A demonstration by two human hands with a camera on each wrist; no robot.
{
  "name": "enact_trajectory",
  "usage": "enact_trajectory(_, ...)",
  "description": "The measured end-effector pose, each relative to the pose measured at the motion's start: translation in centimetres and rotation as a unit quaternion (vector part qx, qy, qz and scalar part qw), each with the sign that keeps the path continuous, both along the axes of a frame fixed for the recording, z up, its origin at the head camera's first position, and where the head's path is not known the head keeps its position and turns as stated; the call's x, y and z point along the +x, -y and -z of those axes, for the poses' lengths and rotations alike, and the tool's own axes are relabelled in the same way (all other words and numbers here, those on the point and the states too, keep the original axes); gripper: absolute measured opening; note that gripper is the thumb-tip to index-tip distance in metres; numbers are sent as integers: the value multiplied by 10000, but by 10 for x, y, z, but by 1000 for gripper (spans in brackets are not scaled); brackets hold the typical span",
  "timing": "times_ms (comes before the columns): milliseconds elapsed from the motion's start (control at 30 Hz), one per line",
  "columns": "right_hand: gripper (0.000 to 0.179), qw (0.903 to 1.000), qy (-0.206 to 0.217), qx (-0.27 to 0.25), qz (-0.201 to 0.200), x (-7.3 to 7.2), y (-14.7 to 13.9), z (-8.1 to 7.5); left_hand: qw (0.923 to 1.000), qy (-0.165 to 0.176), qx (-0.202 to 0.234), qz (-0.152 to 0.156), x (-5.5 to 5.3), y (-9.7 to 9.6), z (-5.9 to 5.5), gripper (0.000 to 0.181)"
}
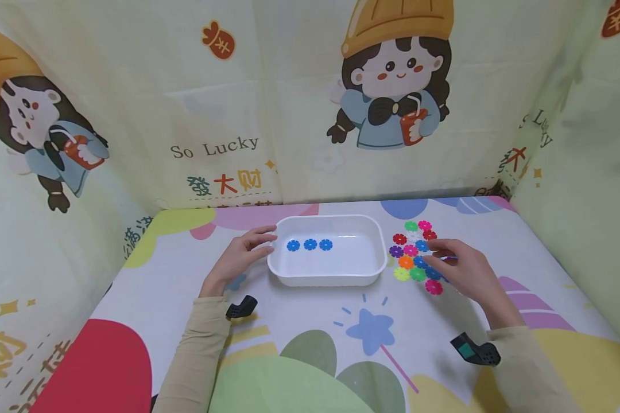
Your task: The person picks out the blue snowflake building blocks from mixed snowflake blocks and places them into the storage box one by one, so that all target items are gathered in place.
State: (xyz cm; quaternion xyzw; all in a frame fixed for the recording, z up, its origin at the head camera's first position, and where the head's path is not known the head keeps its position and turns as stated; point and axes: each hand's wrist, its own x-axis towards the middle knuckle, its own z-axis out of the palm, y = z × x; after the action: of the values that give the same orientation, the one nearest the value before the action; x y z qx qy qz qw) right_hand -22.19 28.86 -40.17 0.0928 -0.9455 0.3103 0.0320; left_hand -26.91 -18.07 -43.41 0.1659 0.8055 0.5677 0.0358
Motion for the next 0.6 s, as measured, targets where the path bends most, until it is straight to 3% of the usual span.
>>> enact_trajectory(100, 49, 10000, 53, 54, 30, 3, -7, 4, 10000, 26, -49, 41, 2, -1, -4, 39)
enact_trajectory(333, 52, 9990, 340, 242, 145, 7, -22, 13, 9999, 53, -71, 73, 18, -6, -29, 35)
enact_trajectory(600, 55, 9964, 652, 516, 145, 10, -37, 21, 9999, 119, -59, 57, 20, -7, -32, 37)
